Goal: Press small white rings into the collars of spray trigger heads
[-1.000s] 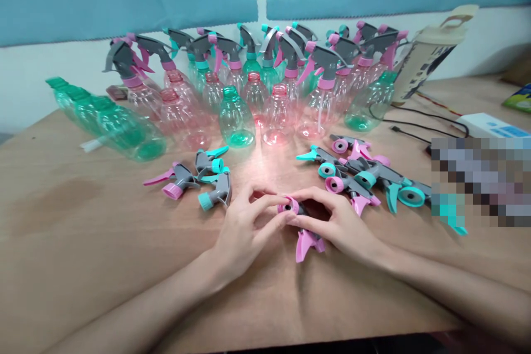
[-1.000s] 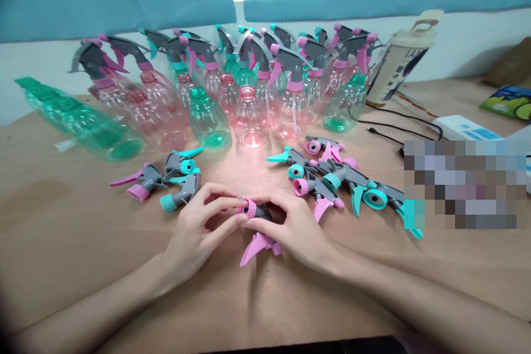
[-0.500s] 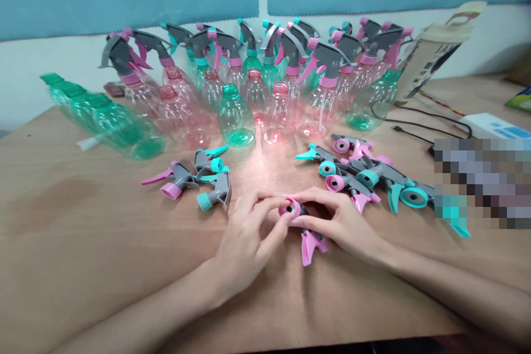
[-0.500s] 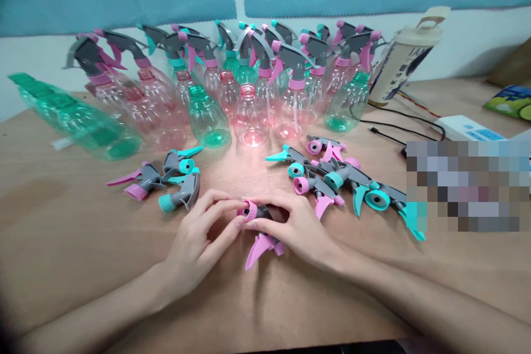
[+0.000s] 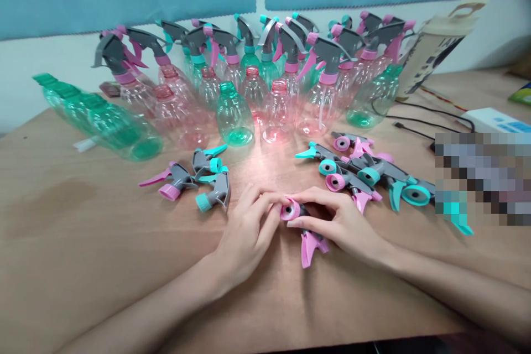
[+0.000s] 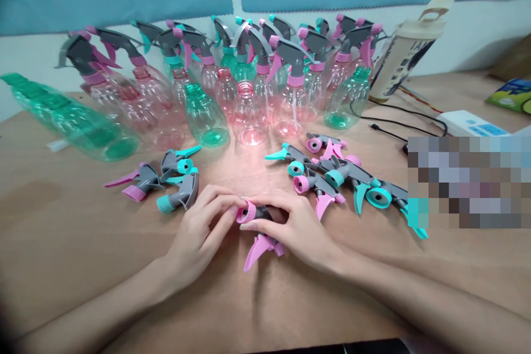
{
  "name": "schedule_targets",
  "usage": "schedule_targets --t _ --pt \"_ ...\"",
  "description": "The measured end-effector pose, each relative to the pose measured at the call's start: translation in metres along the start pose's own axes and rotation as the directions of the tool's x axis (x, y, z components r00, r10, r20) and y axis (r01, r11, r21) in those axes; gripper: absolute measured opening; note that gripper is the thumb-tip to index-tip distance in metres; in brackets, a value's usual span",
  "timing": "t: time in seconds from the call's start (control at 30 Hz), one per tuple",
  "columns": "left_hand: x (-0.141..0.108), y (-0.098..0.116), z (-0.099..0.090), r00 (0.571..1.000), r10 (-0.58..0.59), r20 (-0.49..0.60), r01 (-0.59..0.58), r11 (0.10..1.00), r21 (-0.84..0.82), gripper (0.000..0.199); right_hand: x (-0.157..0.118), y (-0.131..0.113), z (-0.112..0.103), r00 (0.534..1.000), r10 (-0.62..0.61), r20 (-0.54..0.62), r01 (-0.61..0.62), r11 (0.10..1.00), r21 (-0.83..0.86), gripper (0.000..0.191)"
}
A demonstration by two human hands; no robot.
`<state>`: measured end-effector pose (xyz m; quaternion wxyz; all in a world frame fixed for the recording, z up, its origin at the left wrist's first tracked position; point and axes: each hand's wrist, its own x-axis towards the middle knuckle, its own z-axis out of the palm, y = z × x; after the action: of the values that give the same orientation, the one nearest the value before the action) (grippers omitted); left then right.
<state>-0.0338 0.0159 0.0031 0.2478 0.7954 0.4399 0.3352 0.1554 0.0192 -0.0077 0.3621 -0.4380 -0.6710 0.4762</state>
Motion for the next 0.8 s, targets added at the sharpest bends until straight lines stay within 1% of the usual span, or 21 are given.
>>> schedule_targets --t 0.13,0.33,0.5,0.57,0.63,0.7,0.73,0.8 --pt "-0.003 0.001 0.002 0.996 -0.088 0.019 0.089 0.992 -0.086 0.021 -0.001 -0.002 0.001 1.0 -0.02 0.01 0.02 1.0 0.012 0.028" --pt "-0.006 0.002 0.002 0.996 -0.094 -0.008 0.092 0.984 -0.149 0.021 -0.001 -0.003 0.002 0.999 -0.034 0.022 0.034 0.999 0.038 0.028" --pt "-0.005 0.004 -0.001 0.995 -0.092 0.041 0.098 0.978 -0.184 0.015 -0.001 -0.002 0.002 0.999 -0.04 0.023 0.04 0.999 0.037 0.029" --pt "-0.003 0.005 -0.003 0.994 -0.096 0.059 0.105 0.98 -0.169 0.011 -0.002 -0.002 0.002 0.999 -0.046 0.021 0.046 0.999 0.028 0.03" --pt "-0.001 0.005 -0.005 0.993 -0.093 0.071 0.1 0.989 -0.109 0.007 -0.002 -0.002 0.002 0.998 -0.056 0.019 0.056 0.998 0.004 0.028" --pt "0.002 0.005 -0.007 0.994 -0.063 0.091 0.067 0.996 -0.05 0.007 -0.003 -0.002 0.003 0.998 -0.063 0.022 0.064 0.997 -0.037 0.024" --pt "0.003 0.004 -0.009 0.995 -0.027 0.099 0.029 0.999 -0.017 0.008 -0.003 -0.002 0.003 0.998 -0.064 0.024 0.065 0.996 -0.06 0.022" --pt "0.005 0.003 -0.012 0.988 0.087 0.126 -0.099 0.991 0.094 0.01 -0.003 -0.003 0.003 0.998 -0.065 0.026 0.067 0.993 -0.1 0.02"
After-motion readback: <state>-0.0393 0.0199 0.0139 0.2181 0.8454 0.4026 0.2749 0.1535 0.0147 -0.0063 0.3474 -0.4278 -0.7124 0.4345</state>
